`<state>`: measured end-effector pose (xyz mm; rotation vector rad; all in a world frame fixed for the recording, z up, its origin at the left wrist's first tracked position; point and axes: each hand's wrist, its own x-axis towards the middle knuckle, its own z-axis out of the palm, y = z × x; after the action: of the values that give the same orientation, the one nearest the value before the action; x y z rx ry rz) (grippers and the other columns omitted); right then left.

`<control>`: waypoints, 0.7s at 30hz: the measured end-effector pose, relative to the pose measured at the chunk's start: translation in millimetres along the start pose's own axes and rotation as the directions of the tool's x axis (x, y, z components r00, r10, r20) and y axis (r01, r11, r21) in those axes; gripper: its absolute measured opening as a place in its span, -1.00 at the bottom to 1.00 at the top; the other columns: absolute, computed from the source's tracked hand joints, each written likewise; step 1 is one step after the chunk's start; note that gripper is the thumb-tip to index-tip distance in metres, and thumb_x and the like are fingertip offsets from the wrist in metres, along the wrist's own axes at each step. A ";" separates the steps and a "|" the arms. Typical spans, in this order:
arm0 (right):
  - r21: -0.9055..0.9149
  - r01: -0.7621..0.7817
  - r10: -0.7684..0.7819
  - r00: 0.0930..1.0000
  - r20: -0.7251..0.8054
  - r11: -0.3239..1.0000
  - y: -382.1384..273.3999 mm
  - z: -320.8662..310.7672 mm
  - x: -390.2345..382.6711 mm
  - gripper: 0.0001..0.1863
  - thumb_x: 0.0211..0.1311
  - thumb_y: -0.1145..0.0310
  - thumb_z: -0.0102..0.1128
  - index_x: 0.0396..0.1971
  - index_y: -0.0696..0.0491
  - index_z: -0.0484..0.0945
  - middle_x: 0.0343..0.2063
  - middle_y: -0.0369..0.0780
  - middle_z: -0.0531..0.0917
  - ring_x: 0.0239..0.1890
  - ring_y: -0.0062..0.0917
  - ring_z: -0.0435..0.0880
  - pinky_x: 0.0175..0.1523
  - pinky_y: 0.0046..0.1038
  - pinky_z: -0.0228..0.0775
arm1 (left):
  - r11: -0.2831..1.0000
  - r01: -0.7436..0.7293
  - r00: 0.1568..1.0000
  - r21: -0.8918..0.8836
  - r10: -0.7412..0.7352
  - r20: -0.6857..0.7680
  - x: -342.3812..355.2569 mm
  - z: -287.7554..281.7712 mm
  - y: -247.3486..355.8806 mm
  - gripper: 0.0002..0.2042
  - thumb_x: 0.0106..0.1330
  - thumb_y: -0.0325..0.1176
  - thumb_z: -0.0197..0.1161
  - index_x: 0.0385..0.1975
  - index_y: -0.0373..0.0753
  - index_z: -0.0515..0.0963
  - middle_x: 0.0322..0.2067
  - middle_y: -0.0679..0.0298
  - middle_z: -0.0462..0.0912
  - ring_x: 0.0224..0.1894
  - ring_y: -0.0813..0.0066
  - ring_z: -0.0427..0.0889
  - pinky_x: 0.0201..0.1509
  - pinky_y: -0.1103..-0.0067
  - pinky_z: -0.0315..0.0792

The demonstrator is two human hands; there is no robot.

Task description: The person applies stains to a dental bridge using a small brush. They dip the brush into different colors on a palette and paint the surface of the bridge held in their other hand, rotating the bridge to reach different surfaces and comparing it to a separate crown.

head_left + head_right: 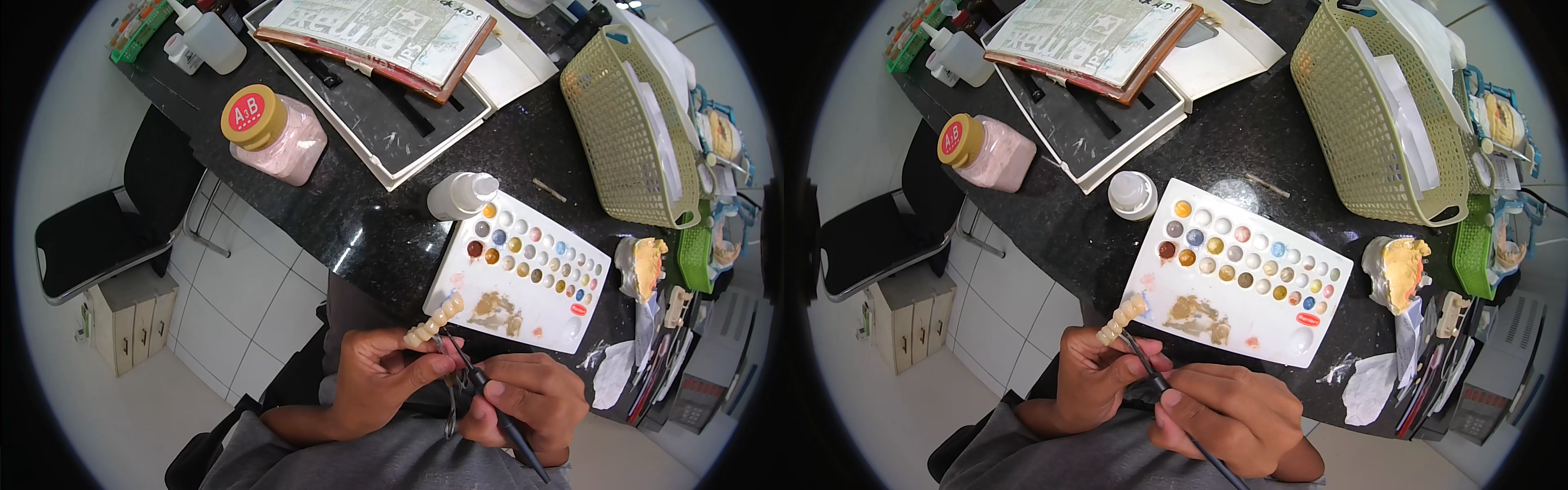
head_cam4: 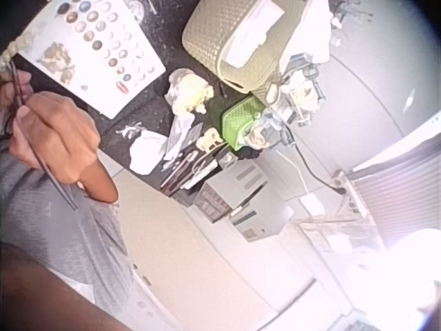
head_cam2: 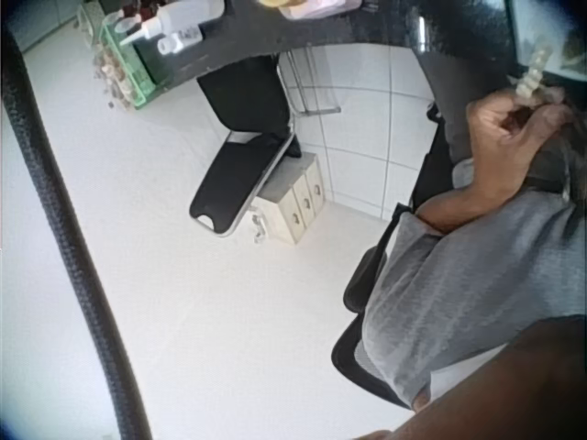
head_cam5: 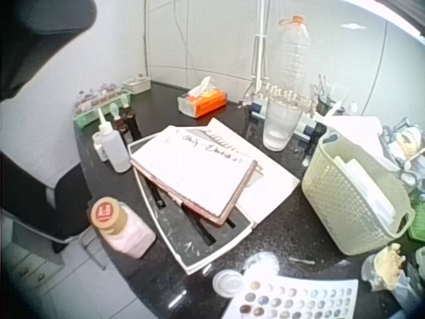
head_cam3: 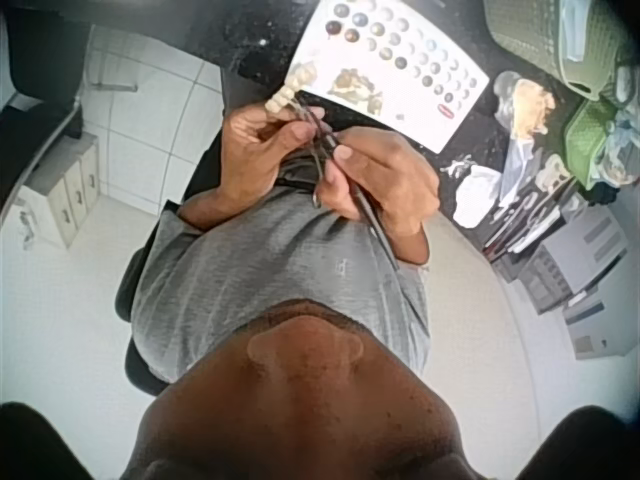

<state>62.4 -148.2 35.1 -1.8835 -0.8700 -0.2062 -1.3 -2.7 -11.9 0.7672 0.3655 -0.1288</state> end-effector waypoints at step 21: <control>-0.007 -0.040 0.040 0.999 -0.026 0.999 0.8 -1.6 -2.1 -0.70 -0.21 0.58 0.40 -0.38 0.22 0.53 -0.53 -0.10 0.62 -0.57 -0.38 0.66 -0.53 -0.52 0.55 | 0.999 -0.031 0.999 -0.039 0.031 0.014 -0.8 -2.7 -4.0 -0.90 0.18 -0.65 0.21 -0.32 -0.51 0.51 -0.22 -0.05 0.60 -0.18 0.27 0.65 -0.04 0.47 0.59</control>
<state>61.8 -150.8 34.2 -1.8991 -0.8145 -0.2093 -3.8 -3.7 -16.0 0.7330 0.3412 -0.0980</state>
